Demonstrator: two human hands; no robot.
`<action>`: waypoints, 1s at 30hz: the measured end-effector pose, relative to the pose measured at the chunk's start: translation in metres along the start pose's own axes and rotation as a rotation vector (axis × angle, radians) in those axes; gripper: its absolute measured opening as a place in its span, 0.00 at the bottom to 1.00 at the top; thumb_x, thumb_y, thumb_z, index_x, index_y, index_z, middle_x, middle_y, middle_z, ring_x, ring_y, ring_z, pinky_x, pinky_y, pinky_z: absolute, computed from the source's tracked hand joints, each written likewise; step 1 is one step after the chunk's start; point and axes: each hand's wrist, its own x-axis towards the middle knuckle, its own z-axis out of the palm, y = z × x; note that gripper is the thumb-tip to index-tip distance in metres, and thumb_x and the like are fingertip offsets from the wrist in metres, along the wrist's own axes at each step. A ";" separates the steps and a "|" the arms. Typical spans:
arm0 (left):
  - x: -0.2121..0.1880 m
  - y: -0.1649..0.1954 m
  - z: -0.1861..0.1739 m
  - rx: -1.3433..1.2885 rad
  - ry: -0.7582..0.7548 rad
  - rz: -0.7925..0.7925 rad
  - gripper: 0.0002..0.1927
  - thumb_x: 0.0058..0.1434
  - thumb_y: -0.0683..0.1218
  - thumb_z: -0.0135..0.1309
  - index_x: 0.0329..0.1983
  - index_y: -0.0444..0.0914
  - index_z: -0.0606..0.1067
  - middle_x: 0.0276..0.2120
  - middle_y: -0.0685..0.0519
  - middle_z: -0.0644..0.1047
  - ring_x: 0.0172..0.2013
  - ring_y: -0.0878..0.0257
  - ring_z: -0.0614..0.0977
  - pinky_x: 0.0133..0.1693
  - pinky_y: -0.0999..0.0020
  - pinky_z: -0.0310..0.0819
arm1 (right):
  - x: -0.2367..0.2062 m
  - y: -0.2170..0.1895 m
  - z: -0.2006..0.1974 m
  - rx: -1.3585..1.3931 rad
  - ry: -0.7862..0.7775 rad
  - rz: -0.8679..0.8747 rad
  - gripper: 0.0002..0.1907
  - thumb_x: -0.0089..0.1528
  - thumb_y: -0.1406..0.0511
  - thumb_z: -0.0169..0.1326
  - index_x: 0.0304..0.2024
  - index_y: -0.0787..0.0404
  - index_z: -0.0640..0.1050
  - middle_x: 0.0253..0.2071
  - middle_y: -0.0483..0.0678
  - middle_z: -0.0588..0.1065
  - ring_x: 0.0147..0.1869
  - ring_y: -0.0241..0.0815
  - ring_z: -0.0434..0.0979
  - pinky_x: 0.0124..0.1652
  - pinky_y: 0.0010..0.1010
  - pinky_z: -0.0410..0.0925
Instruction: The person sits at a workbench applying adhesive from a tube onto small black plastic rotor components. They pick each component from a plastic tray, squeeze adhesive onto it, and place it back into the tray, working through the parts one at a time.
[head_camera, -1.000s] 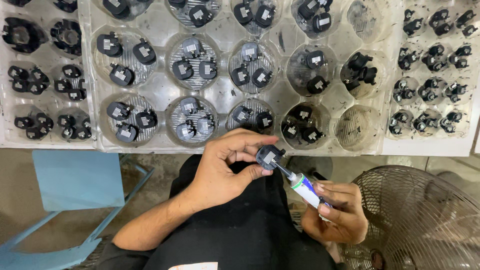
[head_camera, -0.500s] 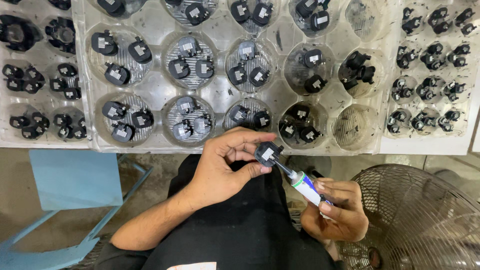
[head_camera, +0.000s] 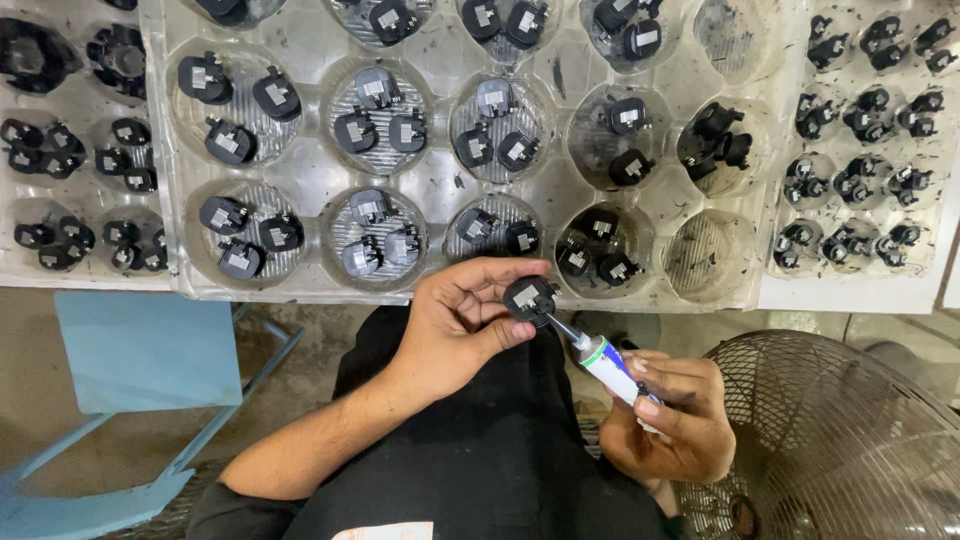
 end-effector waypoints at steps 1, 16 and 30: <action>0.000 -0.002 0.000 0.000 -0.017 0.015 0.26 0.62 0.29 0.58 0.64 0.32 0.72 0.57 0.51 0.78 0.55 0.67 0.80 0.57 0.69 0.78 | 0.000 -0.003 0.006 -0.026 0.057 0.033 0.24 0.53 0.81 0.59 0.49 0.61 0.71 0.46 0.59 0.76 0.47 0.50 0.80 0.46 0.42 0.81; -0.008 -0.003 0.004 -0.037 -0.149 -0.064 0.23 0.70 0.32 0.54 0.68 0.31 0.70 0.59 0.51 0.77 0.57 0.67 0.78 0.59 0.71 0.74 | 0.002 -0.005 0.016 -0.076 0.157 0.027 0.21 0.55 0.82 0.56 0.46 0.61 0.70 0.40 0.59 0.75 0.44 0.49 0.79 0.43 0.44 0.81; -0.009 -0.010 -0.006 -0.049 -0.147 -0.133 0.24 0.72 0.38 0.55 0.70 0.29 0.69 0.58 0.49 0.78 0.49 0.65 0.80 0.54 0.68 0.78 | 0.000 0.000 0.023 -0.055 0.197 0.014 0.24 0.52 0.83 0.55 0.46 0.61 0.70 0.41 0.60 0.76 0.41 0.46 0.78 0.41 0.42 0.81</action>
